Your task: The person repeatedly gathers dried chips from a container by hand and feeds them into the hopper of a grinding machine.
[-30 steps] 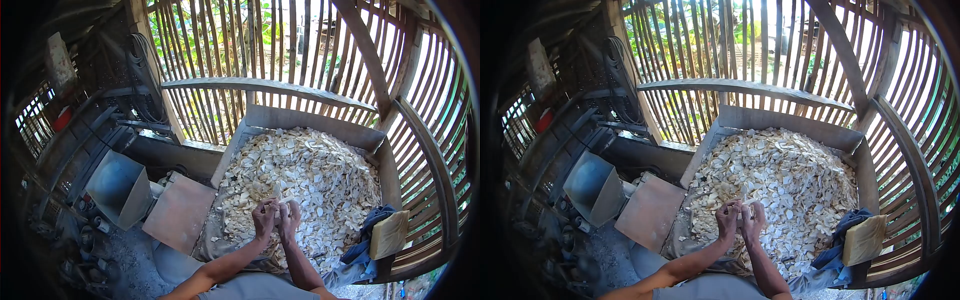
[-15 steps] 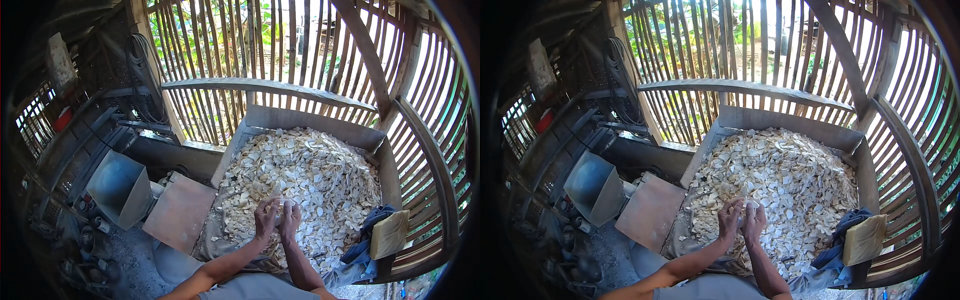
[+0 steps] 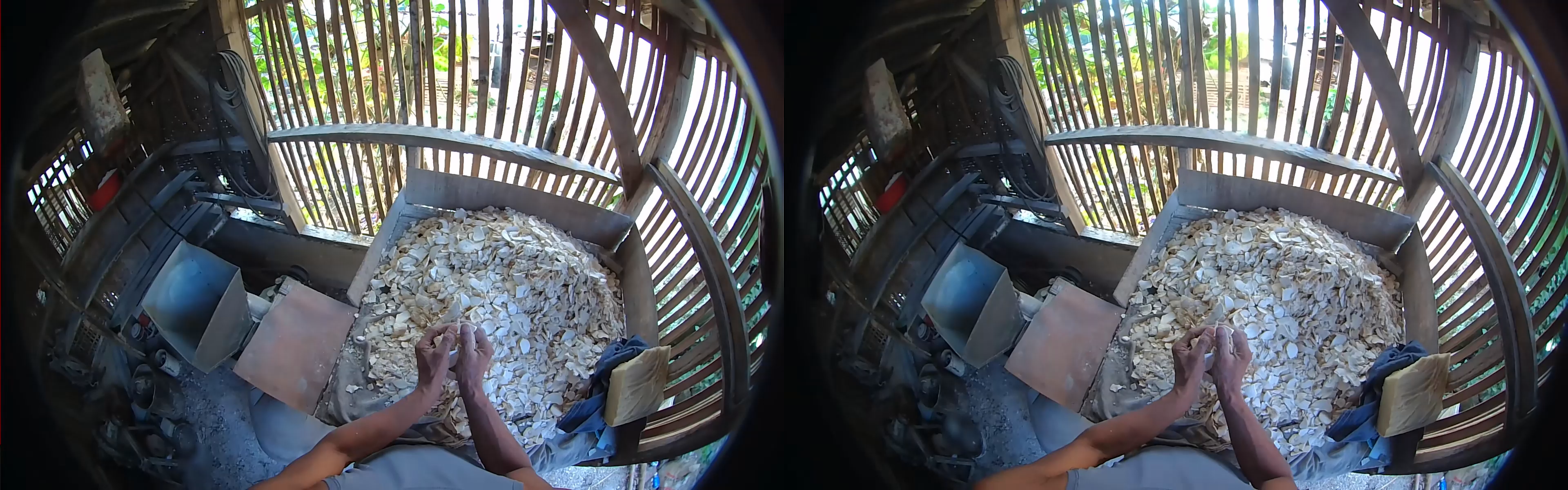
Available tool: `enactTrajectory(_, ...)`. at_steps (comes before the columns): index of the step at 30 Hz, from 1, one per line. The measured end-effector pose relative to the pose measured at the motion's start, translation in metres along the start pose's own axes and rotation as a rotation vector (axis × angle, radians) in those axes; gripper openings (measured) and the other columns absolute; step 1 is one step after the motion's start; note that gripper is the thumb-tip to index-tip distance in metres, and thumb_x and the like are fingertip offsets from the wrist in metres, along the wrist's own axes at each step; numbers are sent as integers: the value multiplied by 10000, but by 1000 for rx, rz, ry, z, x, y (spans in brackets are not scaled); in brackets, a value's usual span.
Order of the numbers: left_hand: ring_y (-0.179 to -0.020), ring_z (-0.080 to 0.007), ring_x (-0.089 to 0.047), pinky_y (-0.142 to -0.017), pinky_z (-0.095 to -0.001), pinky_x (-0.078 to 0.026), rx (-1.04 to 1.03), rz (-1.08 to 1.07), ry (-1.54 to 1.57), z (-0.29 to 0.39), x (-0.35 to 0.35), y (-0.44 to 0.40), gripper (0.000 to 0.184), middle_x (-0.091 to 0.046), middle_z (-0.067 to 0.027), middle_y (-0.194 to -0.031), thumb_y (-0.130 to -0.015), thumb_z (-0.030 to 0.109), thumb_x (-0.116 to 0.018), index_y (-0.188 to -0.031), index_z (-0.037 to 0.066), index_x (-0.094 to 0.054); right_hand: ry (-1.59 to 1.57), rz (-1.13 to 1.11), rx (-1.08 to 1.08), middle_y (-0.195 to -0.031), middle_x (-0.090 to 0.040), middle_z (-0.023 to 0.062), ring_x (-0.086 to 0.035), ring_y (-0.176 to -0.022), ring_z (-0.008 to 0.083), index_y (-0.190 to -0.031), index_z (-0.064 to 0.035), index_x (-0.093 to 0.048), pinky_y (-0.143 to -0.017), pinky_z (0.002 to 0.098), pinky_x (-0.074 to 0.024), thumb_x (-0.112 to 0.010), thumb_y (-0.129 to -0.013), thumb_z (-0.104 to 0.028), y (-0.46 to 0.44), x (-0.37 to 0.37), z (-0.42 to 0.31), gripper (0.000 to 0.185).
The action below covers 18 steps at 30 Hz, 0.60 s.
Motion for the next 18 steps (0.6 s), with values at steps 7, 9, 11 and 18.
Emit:
enactTrajectory(7,-825,-87,-604,-741,-248,-487,51,13,148,0,7,3,196,-707,-28,-912,-946,192,-700,-1024,15,-733,8,24,14,-753,-541,-44,-438,-689,46,-898,-9,-657,-590,239,-357,-619,-1002,-179,8,-10,-5,203)
enactTrajectory(9,-816,-84,-605,-722,-248,-487,26,42,96,9,10,4,204,-705,-26,-900,-946,197,-703,-1027,12,-733,-17,9,28,-750,-527,-44,-428,-686,48,-880,-12,-649,-588,247,-351,-617,-1002,-178,8,-16,-8,209)
enactTrajectory(11,-799,-80,-603,-705,-245,-486,-30,52,71,10,16,-2,213,-702,-23,-887,-946,202,-705,-1032,9,-732,-2,4,47,-744,-512,-47,-421,-683,49,-868,-12,-646,-587,251,-343,-616,-1003,-178,9,-23,-17,216)
enactTrajectory(18,-797,-70,-609,-706,-226,-490,-143,83,101,62,36,-8,216,-707,-28,-887,-949,196,-705,-1039,1,-725,25,-127,63,-847,-589,54,-532,-761,141,-995,34,-689,-685,308,-430,-635,-976,-147,4,-61,-35,189)
Point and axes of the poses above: each hand's wrist, its own y-axis away from the middle knuckle, its own x-axis out of the back of the hand, z = x × y, the point moved 5 cm from there along -y, towards the middle knuckle
